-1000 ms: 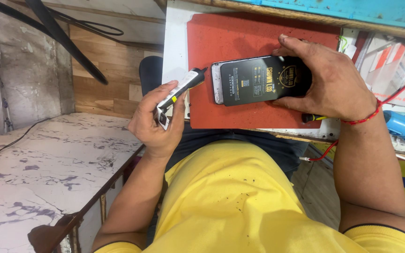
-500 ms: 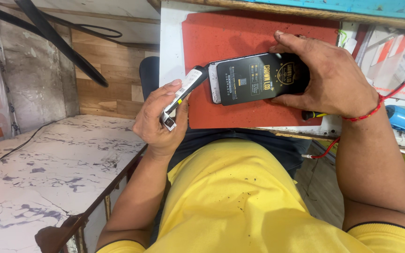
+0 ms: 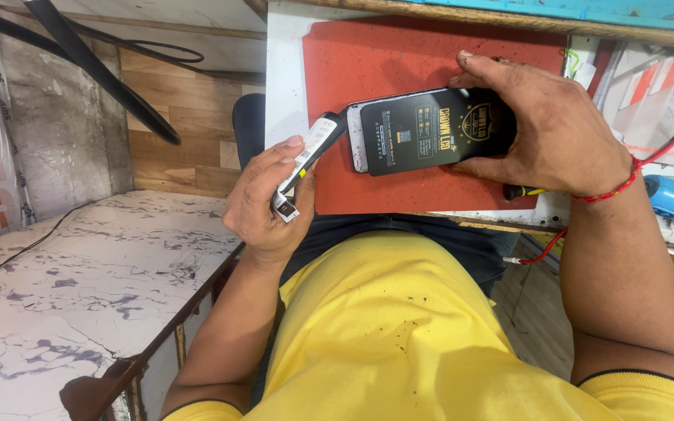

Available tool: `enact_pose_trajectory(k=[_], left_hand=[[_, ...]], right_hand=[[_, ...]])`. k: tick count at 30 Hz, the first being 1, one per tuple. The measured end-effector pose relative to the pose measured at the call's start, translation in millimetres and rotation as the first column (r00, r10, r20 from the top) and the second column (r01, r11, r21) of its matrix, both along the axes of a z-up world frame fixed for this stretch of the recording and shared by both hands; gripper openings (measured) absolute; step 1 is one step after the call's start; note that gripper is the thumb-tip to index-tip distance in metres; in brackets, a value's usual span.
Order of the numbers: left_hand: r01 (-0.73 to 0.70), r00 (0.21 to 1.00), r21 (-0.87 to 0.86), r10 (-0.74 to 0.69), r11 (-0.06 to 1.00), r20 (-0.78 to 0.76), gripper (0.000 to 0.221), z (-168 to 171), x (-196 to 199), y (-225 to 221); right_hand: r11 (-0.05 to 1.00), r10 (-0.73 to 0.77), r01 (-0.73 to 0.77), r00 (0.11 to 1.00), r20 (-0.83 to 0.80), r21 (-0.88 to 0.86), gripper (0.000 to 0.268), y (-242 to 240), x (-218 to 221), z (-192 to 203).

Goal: The person applies adhesive to the internal frame of a disassembled smartphone using a syringe. They then place a battery into the device and secure it by wrapping multiple rubber bands around the phone's exterior. Finally, the person wipes the back of the phone with a tissue.

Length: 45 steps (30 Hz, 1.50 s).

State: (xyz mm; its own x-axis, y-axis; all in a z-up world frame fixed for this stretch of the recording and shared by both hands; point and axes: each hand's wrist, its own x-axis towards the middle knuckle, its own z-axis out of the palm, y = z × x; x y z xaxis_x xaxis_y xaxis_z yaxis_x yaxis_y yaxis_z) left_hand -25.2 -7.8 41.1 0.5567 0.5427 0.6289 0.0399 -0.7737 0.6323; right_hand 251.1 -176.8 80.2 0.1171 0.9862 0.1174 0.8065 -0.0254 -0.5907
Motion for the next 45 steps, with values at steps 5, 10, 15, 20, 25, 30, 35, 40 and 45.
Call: enact_pose_trajectory(k=[5,10,15,20,25,30,35,40,45], left_hand=[[-0.003,1.000,-0.006,0.003,1.000,0.000,0.041,0.7,-1.4,-1.6],[-0.003,1.000,0.026,0.003,1.000,-0.002,0.041,-0.1,-0.7,-1.6],[-0.003,1.000,0.027,0.004,1.000,-0.014,0.041,2.9,-1.3,-3.6],[-0.003,1.000,0.030,0.003,1.000,-0.022,0.041,5.0,-1.7,-4.8],[0.000,1.000,0.037,0.001,0.999,-0.024,0.040,5.9,-1.3,-5.2],[0.003,1.000,0.053,-0.002,0.999,-0.030,0.039,6.2,-0.9,-5.4],[0.005,1.000,0.062,-0.003,0.998,-0.030,0.039,6.2,-0.3,-4.7],[0.013,0.999,0.061,-0.010,0.998,-0.036,0.040,6.4,-1.9,-6.4],[0.010,0.999,0.074,-0.007,0.997,-0.045,0.041,7.4,-3.1,-8.1]], right_hand=[[1.000,-0.002,0.002,1.000,0.012,-0.002,0.107,-0.5,0.0,-0.6],[1.000,-0.002,0.002,1.000,0.011,-0.006,0.107,-0.9,-0.3,0.1],[1.000,-0.001,0.001,1.000,0.019,-0.003,0.107,-0.7,0.0,-0.5],[1.000,-0.003,0.003,1.000,0.016,-0.001,0.106,-0.5,-0.2,0.4],[1.000,-0.001,0.001,1.000,0.021,0.000,0.106,-0.5,-0.6,0.6],[1.000,-0.005,0.005,1.000,0.024,-0.005,0.106,-0.8,-0.7,0.5],[1.000,-0.003,0.003,1.000,0.018,0.003,0.105,-0.9,-0.6,0.6],[1.000,-0.003,0.003,1.000,0.022,0.001,0.105,-0.4,-0.9,0.6],[1.000,-0.010,0.010,1.000,0.018,-0.005,0.105,-1.2,-1.0,1.1]])
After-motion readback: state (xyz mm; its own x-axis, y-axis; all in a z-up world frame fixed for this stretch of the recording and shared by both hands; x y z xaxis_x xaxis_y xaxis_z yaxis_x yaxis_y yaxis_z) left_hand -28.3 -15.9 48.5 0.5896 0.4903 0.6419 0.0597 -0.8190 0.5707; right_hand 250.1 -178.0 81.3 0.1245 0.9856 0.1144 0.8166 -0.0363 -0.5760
